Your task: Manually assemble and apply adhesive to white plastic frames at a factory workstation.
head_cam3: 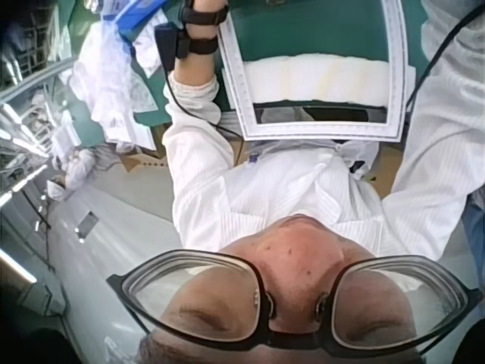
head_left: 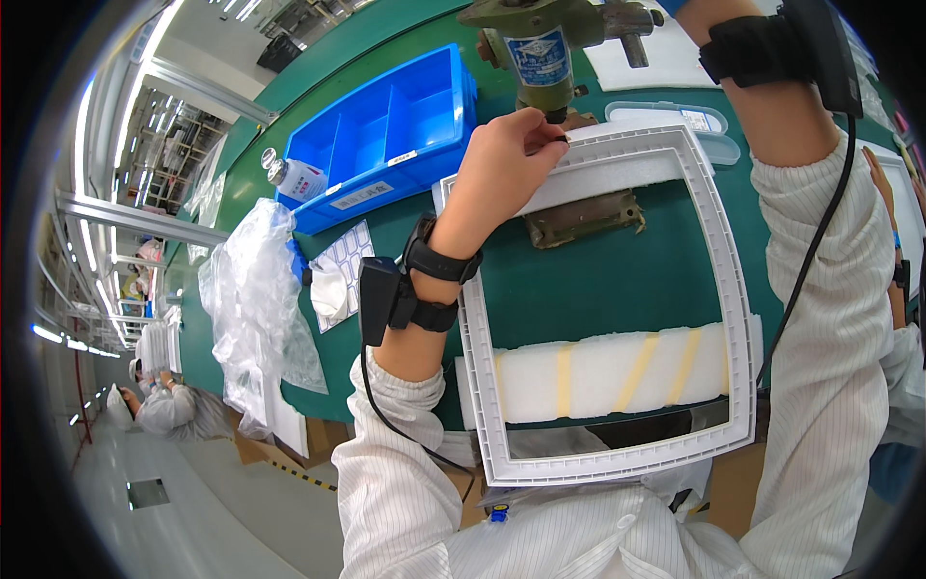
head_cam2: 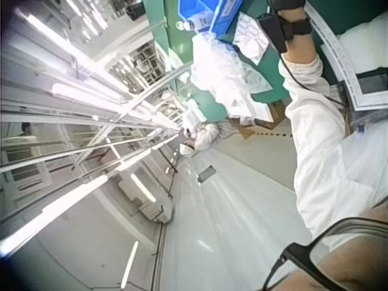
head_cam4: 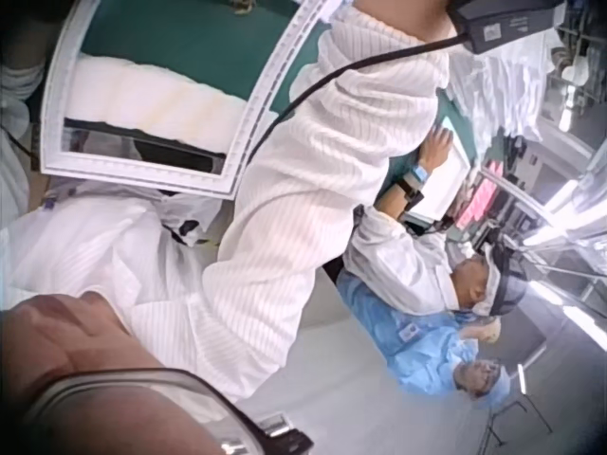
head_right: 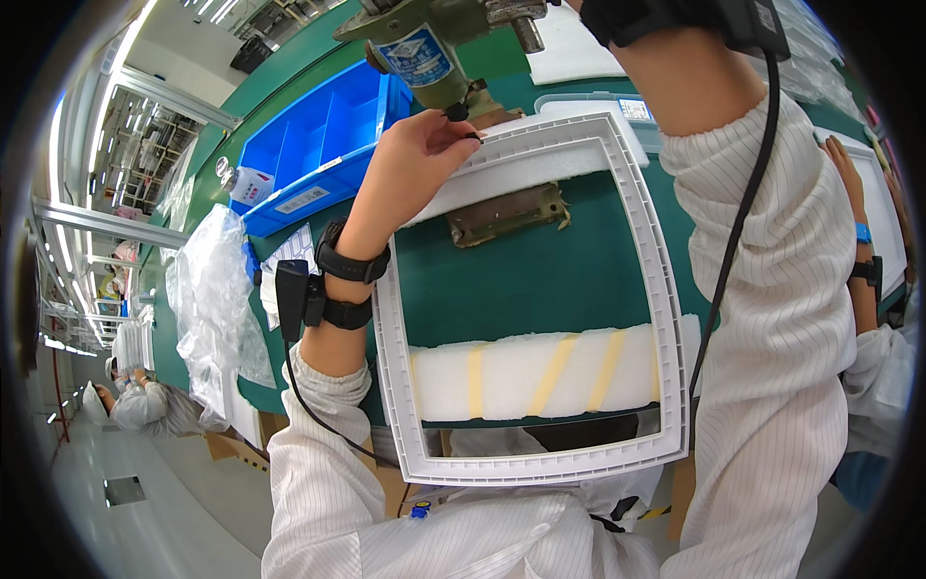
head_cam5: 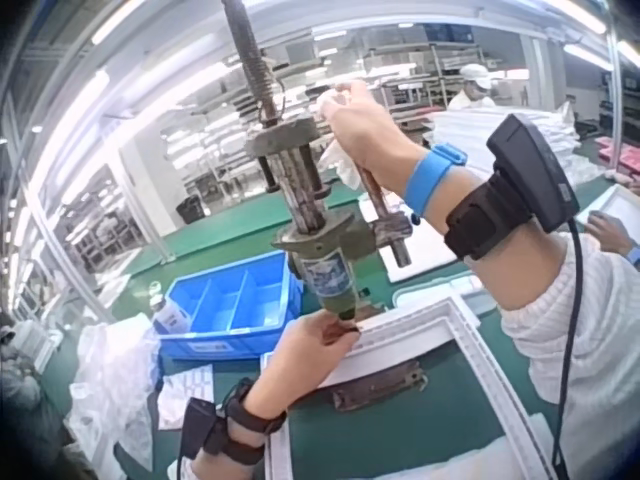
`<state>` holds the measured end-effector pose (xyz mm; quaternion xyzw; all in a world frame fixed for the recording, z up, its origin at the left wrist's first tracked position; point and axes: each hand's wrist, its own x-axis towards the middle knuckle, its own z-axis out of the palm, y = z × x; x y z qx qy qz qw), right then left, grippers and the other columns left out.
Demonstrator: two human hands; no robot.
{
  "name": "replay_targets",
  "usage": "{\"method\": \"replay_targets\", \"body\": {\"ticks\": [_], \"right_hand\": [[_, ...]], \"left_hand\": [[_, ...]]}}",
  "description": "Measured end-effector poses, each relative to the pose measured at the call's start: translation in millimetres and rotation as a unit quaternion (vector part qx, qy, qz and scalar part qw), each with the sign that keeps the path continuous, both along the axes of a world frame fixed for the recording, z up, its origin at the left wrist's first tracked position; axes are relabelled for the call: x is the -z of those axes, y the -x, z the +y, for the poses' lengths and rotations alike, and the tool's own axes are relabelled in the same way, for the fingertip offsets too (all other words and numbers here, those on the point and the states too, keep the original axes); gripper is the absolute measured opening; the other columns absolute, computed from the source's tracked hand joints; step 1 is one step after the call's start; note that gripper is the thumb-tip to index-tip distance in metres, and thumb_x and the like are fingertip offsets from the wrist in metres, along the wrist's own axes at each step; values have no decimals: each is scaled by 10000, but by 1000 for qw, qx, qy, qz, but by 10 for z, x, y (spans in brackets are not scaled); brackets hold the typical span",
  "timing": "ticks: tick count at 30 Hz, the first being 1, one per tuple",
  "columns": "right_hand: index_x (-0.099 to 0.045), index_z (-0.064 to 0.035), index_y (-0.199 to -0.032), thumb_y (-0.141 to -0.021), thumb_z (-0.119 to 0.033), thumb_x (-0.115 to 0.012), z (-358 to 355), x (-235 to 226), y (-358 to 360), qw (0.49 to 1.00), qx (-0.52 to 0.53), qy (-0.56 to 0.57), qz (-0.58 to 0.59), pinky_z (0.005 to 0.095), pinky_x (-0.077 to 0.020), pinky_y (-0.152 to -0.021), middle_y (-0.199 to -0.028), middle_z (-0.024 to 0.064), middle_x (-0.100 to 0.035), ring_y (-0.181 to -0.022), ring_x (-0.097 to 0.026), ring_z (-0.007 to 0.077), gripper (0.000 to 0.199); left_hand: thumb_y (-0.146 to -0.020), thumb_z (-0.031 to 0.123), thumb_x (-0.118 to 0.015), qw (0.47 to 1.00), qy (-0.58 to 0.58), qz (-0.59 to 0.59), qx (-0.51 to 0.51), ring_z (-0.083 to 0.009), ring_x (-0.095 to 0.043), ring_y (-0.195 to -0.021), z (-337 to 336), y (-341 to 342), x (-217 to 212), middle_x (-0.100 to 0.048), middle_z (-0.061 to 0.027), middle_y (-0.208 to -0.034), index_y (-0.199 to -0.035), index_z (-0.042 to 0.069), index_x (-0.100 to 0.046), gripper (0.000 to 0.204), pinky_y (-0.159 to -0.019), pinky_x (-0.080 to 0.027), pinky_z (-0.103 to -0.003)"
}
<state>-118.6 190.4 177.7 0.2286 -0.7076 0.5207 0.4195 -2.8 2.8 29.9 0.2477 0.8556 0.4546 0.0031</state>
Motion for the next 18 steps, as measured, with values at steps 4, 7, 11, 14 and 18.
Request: {"method": "replay_targets", "body": {"ticks": [4, 7, 11, 14, 18], "right_hand": [[-409, -3, -1361, -945, -224, -516, 95, -13, -28, 970, -152, 95, -165, 368, -525, -708, -1105, 161, -566, -832, -594, 222, 483], [-491, -18, -1250, -951, -239, -521, 62, -134, 122, 949, -195, 162, -187, 399, -529, -642, -1020, 119, -588, -761, -608, 227, 373], [-574, -12, -1074, -960, -256, -509, 63, -272, 350, 900, -270, 225, -259, 393, -507, -651, -914, 105, -579, -765, -593, 228, 277], [-558, -46, -918, -963, -273, -485, 38, -339, 348, 915, -263, 194, -239, 377, -452, -634, -824, 81, -535, -664, -509, 211, 243], [-511, -86, -777, -961, -275, -445, 72, -462, 29, 945, -236, 148, -173, 374, -388, -632, -707, 62, -468, -644, -440, 194, 272]], "left_hand": [[-866, 115, -706, 1000, 0, -3, -7, -167, -683, -936, 1, 4, 5, -717, -141, -1000, -946, -96, -579, 259, -871, -511, -304], [-864, 115, -711, 1000, -9, -16, -19, -167, -684, -943, 18, -24, -12, -717, -128, -999, -1015, -87, -601, 275, -880, -504, -304], [-863, 111, -715, 999, -1, -14, -33, -172, -686, -947, 35, -45, -13, -715, -114, -993, -1056, -78, -618, 286, -871, -510, -309], [-865, 106, -717, 999, -13, -37, -32, -156, -679, -942, 31, -33, 18, -711, -108, -988, -1035, -92, -620, 278, -847, -514, -290], [-868, 101, -717, 999, -29, -35, -28, -125, -668, -920, 14, -7, 50, -711, -100, -974, -1010, -97, -625, 261, -819, -512, -267]]}}
